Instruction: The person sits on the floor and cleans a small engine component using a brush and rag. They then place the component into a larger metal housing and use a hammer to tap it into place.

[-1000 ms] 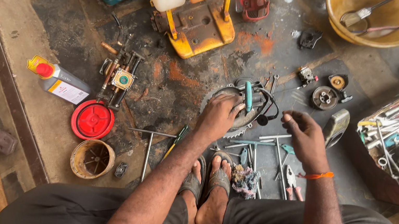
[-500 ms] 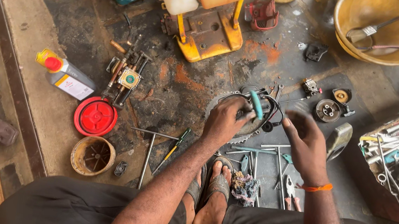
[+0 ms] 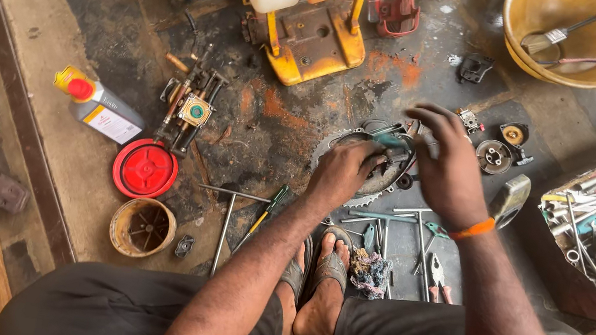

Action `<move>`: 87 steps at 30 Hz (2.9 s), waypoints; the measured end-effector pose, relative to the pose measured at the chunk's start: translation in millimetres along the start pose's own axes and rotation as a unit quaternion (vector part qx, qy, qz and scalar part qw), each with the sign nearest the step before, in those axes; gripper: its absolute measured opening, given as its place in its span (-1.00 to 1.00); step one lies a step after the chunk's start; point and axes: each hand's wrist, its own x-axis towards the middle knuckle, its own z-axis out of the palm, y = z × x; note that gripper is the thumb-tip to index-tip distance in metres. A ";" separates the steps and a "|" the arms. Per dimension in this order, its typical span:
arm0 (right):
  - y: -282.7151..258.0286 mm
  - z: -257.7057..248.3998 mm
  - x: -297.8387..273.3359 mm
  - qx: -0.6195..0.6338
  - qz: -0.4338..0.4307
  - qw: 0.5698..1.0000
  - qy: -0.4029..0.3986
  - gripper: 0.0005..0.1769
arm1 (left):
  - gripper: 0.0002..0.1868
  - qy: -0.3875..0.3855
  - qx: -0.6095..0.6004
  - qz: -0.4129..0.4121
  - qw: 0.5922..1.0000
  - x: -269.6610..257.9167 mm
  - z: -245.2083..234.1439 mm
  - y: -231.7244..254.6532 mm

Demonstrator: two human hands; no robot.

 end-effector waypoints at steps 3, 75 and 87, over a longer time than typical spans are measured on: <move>20.9 -3.5 -21.8 0.109 0.123 0.986 0.025 -0.68 | -0.74 0.035 0.026 0.004 0.999 4.2 5.6 1.3; -4.7 45.1 -2.5 -0.109 0.085 0.987 -0.077 -0.69 | 0.56 -0.078 0.200 -0.028 0.976 -32.7 -19.8 -17.0; -15.0 44.4 0.5 -0.203 -0.010 0.975 -0.091 -0.63 | 0.57 -0.076 0.199 -0.022 0.977 -30.7 -17.8 -18.2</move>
